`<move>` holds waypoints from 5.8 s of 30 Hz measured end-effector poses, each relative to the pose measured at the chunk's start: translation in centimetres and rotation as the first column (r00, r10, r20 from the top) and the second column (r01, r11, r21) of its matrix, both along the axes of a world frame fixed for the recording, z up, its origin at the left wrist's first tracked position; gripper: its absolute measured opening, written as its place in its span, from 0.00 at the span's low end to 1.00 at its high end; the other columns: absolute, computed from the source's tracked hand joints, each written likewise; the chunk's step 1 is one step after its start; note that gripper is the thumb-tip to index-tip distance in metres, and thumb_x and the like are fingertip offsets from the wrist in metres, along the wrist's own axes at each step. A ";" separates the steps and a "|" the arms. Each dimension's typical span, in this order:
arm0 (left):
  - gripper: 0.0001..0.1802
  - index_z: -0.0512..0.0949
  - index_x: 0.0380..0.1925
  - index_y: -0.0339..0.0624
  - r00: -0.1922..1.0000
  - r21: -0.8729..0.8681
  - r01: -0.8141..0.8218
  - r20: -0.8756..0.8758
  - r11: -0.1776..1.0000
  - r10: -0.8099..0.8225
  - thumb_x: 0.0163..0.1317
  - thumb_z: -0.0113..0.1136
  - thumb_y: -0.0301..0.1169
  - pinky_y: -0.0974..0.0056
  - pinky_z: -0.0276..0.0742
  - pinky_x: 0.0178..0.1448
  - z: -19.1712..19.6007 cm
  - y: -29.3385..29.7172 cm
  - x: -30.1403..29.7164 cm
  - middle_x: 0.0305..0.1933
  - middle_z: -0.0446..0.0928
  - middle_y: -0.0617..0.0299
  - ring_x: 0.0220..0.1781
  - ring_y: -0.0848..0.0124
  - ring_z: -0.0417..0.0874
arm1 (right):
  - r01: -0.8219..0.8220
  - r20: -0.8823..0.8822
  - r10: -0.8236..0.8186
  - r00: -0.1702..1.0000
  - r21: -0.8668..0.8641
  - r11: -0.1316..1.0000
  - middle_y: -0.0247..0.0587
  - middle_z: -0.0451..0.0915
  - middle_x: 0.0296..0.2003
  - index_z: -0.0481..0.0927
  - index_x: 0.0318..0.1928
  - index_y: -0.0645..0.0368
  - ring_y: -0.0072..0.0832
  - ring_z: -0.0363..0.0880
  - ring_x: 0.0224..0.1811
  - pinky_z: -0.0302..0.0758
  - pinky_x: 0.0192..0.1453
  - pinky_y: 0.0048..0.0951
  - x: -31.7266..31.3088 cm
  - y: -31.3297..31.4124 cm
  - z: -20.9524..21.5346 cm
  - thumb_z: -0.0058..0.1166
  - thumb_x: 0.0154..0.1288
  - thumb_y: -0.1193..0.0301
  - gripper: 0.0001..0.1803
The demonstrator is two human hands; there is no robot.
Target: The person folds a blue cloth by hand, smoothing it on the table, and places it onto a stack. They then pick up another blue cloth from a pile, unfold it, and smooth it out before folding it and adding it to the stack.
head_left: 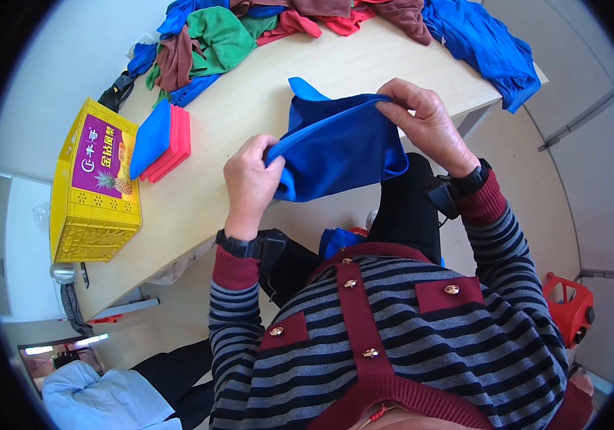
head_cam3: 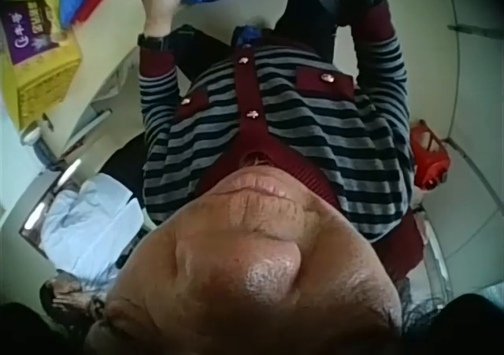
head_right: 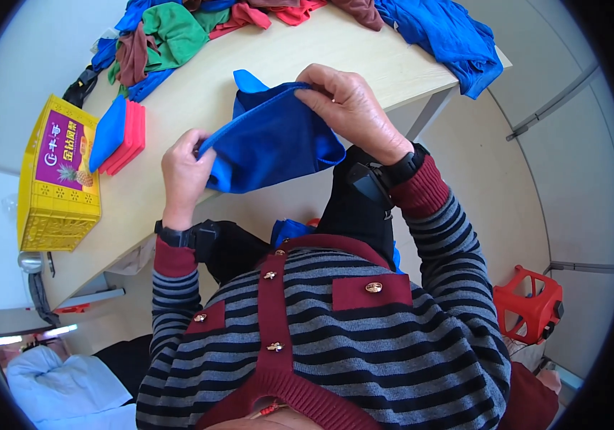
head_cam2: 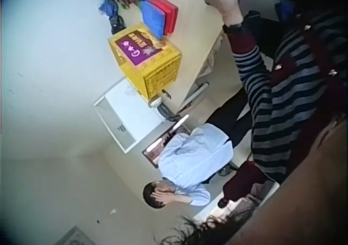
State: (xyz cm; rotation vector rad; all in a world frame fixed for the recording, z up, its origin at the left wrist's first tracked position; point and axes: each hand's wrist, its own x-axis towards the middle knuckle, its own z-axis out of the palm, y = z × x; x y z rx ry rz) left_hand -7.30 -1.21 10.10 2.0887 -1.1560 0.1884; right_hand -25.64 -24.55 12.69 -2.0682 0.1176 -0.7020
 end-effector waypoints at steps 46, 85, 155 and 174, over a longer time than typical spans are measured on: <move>0.06 0.78 0.30 0.43 0.824 0.444 0.508 0.001 0.738 -0.567 0.51 0.59 0.22 0.59 0.70 0.70 -7.9 -26.4 8.9 0.74 0.67 0.57 0.69 0.54 0.73 | 0.203 -0.163 -0.136 0.977 0.533 0.821 0.26 0.75 0.33 0.81 0.44 0.56 0.16 0.71 0.39 0.71 0.51 0.22 -10.9 -6.9 -10.7 0.57 0.75 0.62 0.11; 0.06 0.78 0.35 0.46 0.791 0.456 0.499 0.109 0.737 -0.602 0.58 0.64 0.28 0.54 0.78 0.56 -9.0 -35.1 3.9 0.49 0.81 0.57 0.52 0.54 0.83 | 0.282 -0.120 -0.268 0.956 0.632 0.722 0.27 0.78 0.35 0.82 0.48 0.57 0.17 0.76 0.41 0.74 0.52 0.22 -15.6 -7.0 -13.3 0.57 0.75 0.61 0.13; 0.12 0.80 0.48 0.35 0.918 -0.519 0.204 -0.194 0.830 -0.347 0.71 0.60 0.32 0.67 0.80 0.56 12.6 -4.0 27.6 0.44 0.82 0.60 0.48 0.71 0.84 | -0.270 0.188 0.199 0.962 0.773 0.574 0.36 0.84 0.41 0.79 0.46 0.58 0.26 0.85 0.45 0.81 0.60 0.34 5.1 -1.0 0.2 0.52 0.77 0.63 0.11; 0.10 0.81 0.39 0.42 0.802 0.304 0.260 0.461 0.917 -0.380 0.56 0.66 0.29 0.60 0.71 0.47 -8.7 4.4 -1.2 0.45 0.81 0.61 0.46 0.65 0.78 | 0.215 -0.208 -0.058 0.976 0.905 0.367 0.37 0.81 0.36 0.75 0.43 0.58 0.28 0.84 0.38 0.84 0.46 0.29 3.7 -4.2 -14.6 0.53 0.75 0.67 0.08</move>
